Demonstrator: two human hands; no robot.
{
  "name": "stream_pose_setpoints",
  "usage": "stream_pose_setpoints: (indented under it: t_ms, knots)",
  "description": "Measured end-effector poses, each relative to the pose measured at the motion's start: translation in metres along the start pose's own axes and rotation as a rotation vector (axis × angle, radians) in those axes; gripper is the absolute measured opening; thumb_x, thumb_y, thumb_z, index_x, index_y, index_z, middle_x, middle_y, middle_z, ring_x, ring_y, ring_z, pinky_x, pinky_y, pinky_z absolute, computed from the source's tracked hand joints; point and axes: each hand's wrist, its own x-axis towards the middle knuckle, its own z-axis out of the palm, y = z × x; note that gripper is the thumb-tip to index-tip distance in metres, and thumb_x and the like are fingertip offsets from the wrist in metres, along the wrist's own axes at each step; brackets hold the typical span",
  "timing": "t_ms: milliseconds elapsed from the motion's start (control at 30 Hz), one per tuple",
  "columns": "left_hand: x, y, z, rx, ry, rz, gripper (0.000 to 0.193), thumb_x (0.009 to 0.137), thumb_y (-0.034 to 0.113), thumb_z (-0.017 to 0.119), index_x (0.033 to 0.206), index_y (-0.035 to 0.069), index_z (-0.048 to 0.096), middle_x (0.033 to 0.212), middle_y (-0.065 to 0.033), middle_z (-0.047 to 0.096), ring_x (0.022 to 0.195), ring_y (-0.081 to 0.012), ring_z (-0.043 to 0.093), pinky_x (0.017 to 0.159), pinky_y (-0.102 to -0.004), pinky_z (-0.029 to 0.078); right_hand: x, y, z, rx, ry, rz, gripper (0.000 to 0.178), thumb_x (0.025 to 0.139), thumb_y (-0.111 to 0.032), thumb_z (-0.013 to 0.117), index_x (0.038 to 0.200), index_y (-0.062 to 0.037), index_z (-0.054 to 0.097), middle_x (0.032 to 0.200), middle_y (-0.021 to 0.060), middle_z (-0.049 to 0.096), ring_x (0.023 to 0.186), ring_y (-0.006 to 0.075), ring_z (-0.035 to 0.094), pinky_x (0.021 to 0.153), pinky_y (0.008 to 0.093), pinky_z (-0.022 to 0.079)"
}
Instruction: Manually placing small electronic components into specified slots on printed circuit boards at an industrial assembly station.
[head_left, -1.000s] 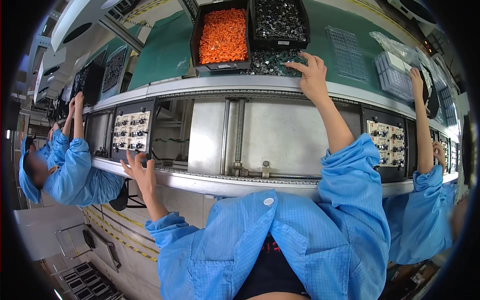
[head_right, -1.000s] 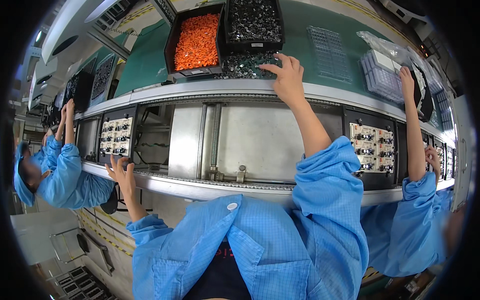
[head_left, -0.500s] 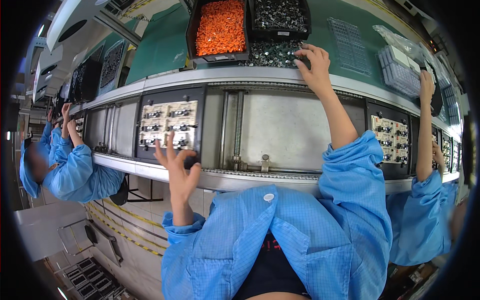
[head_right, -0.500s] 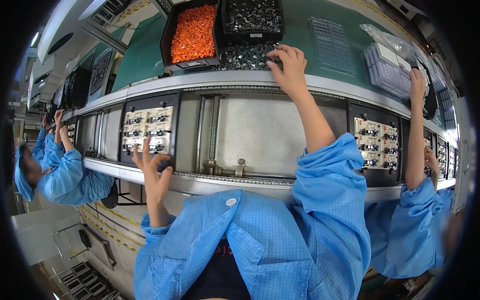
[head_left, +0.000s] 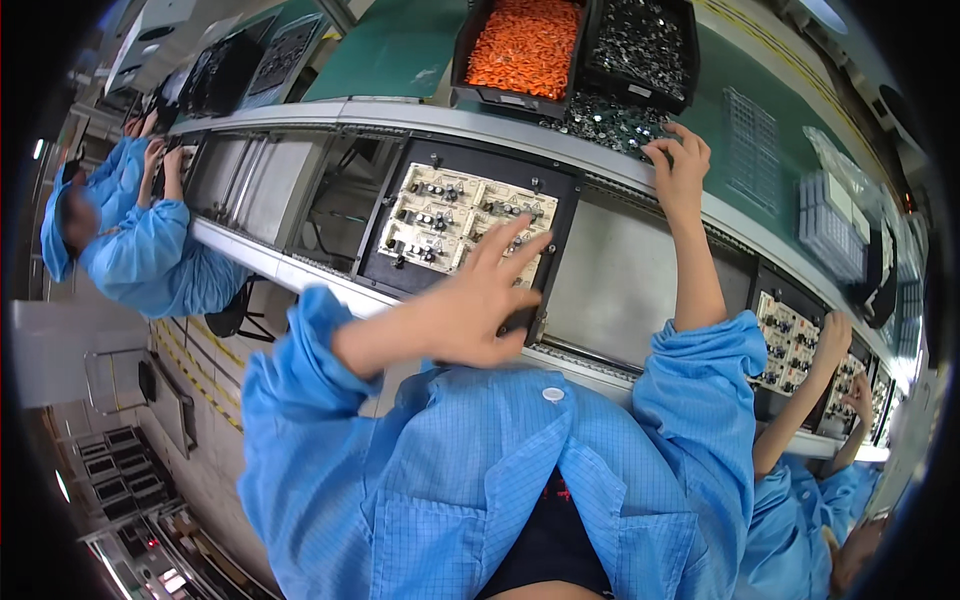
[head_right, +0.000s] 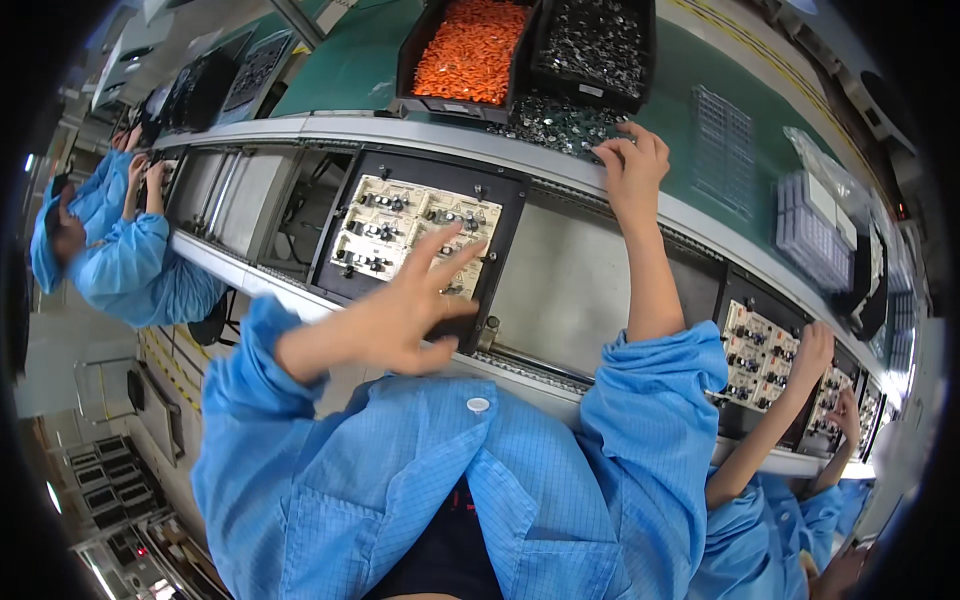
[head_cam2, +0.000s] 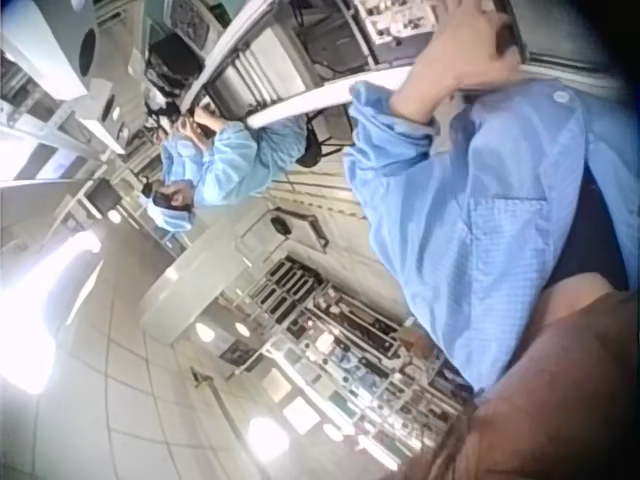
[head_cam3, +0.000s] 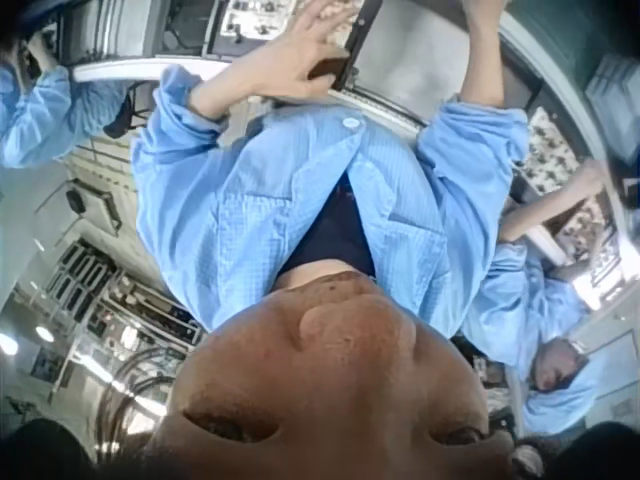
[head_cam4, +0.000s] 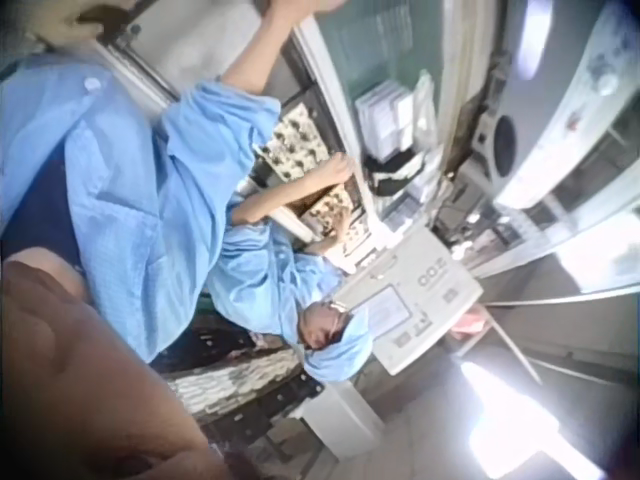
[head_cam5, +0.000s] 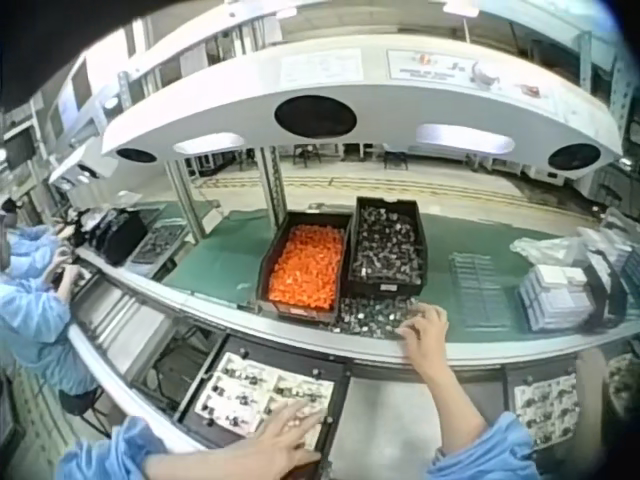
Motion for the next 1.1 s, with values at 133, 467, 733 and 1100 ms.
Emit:
stream_pose_setpoints:
  t_ms: [133, 467, 733, 1100]
  knots:
    - [0.103, -0.085, -0.064, 0.464, 0.184, 0.046, 0.02, 0.084, 0.007, 0.06, 0.103, 0.0, 0.063, 0.123, -0.0199, 0.056, 0.116, -0.0402, 0.052, 0.102, -0.0457, 0.043, 0.001, -0.004, -0.006, -0.001, -0.004, -0.01, 0.012, 0.079, -0.02, 0.076, 0.083, -0.0089, 0.075, 0.109, 0.0085, 0.067, 0.107, 0.0282, 0.057, 0.095, 0.0411, 0.04]
    - [0.233, -0.198, -0.084, 0.515, 0.352, -0.3, 0.025, 0.084, 0.02, 0.068, 0.104, 0.006, 0.072, 0.097, -0.0194, 0.069, 0.098, -0.0374, 0.064, 0.09, -0.0439, 0.051, -0.005, -0.006, -0.006, 0.127, -0.13, 0.073, 0.015, 0.081, -0.021, 0.072, 0.085, -0.0069, 0.071, 0.076, 0.0066, 0.066, 0.073, 0.0252, 0.062, 0.084, 0.0385, 0.041]
    - [0.23, -0.191, -0.093, 0.193, 0.552, -0.431, 0.013, 0.082, 0.014, 0.07, 0.09, 0.009, 0.078, 0.09, -0.0185, 0.072, 0.091, -0.0358, 0.068, 0.083, -0.0434, 0.054, -0.005, 0.001, -0.005, 0.303, -0.036, 0.269, 0.012, 0.089, -0.016, 0.068, 0.092, -0.0046, 0.067, 0.078, 0.0078, 0.066, 0.071, 0.0182, 0.061, 0.069, 0.0317, 0.047]
    - [0.182, -0.144, -0.11, -0.406, 0.387, -0.464, 0.016, 0.084, 0.008, 0.073, 0.093, -0.004, 0.075, 0.083, -0.0085, 0.073, 0.07, -0.013, 0.066, 0.067, -0.0268, 0.055, -0.015, 0.015, -0.018, 0.668, 0.011, 0.468, 0.016, 0.091, -0.007, 0.067, 0.104, 0.001, 0.071, 0.088, 0.001, 0.067, 0.08, 0.0072, 0.059, 0.074, 0.0215, 0.048]
